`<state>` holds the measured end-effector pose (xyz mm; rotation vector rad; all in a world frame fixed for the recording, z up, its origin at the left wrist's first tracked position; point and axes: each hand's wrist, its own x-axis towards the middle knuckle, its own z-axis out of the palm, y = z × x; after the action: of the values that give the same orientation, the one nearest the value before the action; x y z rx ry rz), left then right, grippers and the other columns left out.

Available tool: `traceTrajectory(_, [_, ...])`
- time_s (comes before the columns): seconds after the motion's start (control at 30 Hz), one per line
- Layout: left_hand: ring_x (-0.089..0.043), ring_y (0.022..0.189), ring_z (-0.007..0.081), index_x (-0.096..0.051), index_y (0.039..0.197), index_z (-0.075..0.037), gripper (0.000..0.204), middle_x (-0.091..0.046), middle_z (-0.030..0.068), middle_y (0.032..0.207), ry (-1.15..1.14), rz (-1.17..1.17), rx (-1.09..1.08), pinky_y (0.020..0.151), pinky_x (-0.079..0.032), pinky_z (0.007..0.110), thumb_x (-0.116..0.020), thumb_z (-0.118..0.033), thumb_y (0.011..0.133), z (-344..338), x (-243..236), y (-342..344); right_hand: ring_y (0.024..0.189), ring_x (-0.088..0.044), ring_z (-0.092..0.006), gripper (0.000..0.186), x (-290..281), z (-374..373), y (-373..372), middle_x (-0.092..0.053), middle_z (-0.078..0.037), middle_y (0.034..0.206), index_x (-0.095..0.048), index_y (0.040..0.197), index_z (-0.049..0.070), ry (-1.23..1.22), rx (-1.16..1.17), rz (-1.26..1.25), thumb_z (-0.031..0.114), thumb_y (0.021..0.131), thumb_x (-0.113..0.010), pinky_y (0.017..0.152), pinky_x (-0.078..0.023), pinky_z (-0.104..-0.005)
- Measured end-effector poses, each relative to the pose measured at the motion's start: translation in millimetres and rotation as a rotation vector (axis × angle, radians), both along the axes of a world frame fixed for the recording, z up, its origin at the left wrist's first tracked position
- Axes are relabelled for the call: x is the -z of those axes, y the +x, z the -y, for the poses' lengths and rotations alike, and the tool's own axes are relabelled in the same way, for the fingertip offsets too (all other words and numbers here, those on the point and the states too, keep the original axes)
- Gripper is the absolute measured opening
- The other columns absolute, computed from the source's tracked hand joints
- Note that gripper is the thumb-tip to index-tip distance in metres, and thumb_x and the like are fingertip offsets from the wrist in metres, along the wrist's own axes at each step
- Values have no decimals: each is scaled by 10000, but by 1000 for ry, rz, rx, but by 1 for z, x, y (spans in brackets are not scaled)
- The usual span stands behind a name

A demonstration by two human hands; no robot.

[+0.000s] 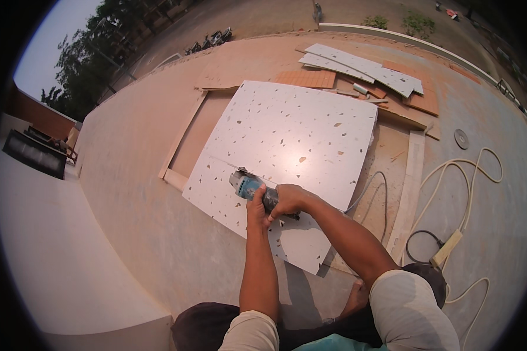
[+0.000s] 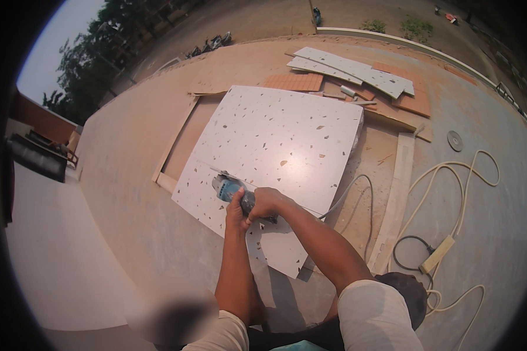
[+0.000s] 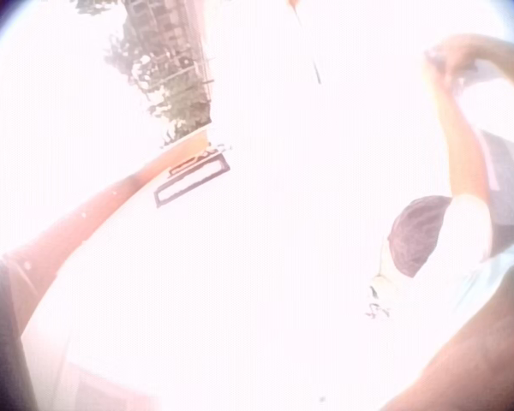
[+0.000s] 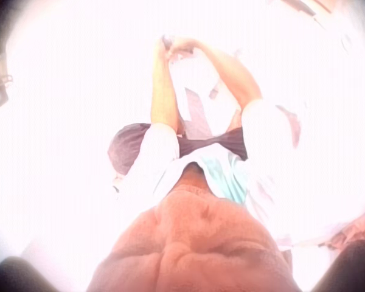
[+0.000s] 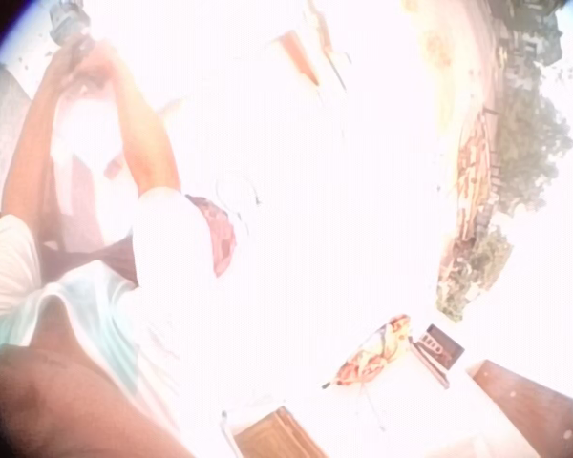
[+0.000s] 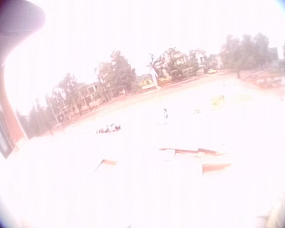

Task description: The person uses an angle grinder to cut a large white speckled tile into smaller rectangular pieces. The person sits on the floor and guides the tool along the tile surface, creating multiple cuts. After finishing, the person lifts the cut pieces and hands one to a coworker.

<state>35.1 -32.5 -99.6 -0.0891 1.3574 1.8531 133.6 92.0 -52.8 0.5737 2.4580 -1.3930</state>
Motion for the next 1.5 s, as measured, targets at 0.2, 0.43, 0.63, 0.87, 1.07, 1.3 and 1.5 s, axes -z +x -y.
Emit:
traceTrajectory(0.2, [-684, 740, 211, -591, 974, -43, 270, -669, 91, 856, 16, 6, 6, 674, -589, 352, -688, -279, 884, 0, 4, 3, 907, -697, -352, 736, -6, 0, 8, -692, -272, 979, -671, 977, -115, 7, 1, 2, 442, 536, -865, 804, -549, -394])
traceTrajectory(0.43, [-687, 731, 218, -595, 965, -34, 285, -675, 99, 853, 37, 10, -2, 667, -588, 353, -707, -279, 871, 0, 7, 8, 924, -678, -369, 787, -7, -1, 14, -678, -284, 980, -638, 1001, -120, -12, -6, 14, 455, 516, -869, 816, -526, -396])
traceTrajectory(0.63, [-689, 731, 222, -598, 976, -27, 292, -678, 106, 862, 14, 21, -6, 660, -588, 353, -719, -268, 863, -1, 4, 15, 904, -693, -354, 749, -3, 0, 19, -692, -268, 956, -667, 970, -113, 23, 13, -10, 450, 519, -868, 804, -541, -393])
traceTrajectory(0.87, [-684, 760, 221, -600, 990, -32, 295, -674, 100, 876, 37, -8, -26, 696, -583, 364, -725, -266, 859, -2, 6, 23, 895, -684, -358, 773, 1, -2, 24, -683, -279, 952, -643, 992, -118, -23, -13, 23, 453, 520, -862, 800, -530, -390])
traceTrajectory(1.07, [-671, 728, 201, -599, 1025, -25, 281, -662, 76, 867, 35, 39, -18, 667, -577, 353, -724, -209, 853, -4, -3, 32, 899, -683, -356, 763, -2, -3, 33, -684, -275, 959, -647, 991, -107, -27, -5, 22, 454, 522, -866, 800, -528, -388])
traceTrajectory(1.3, [-676, 722, 204, -595, 1031, -21, 291, -660, 82, 877, 29, 41, -40, 657, -582, 358, -726, -212, 856, -3, -1, 37, 900, -682, -359, 749, -5, -2, 39, -686, -267, 962, -653, 986, -95, -24, -7, 22, 454, 526, -868, 797, -525, -392])
traceTrajectory(1.5, [-674, 743, 208, -594, 962, -65, 258, -664, 77, 850, 16, 31, -18, 686, -572, 355, -716, -269, 862, -4, 0, 42, 895, -682, -359, 739, -1, -2, 43, -687, -269, 955, -659, 969, -95, -28, -6, 17, 456, 523, -869, 801, -526, -392])
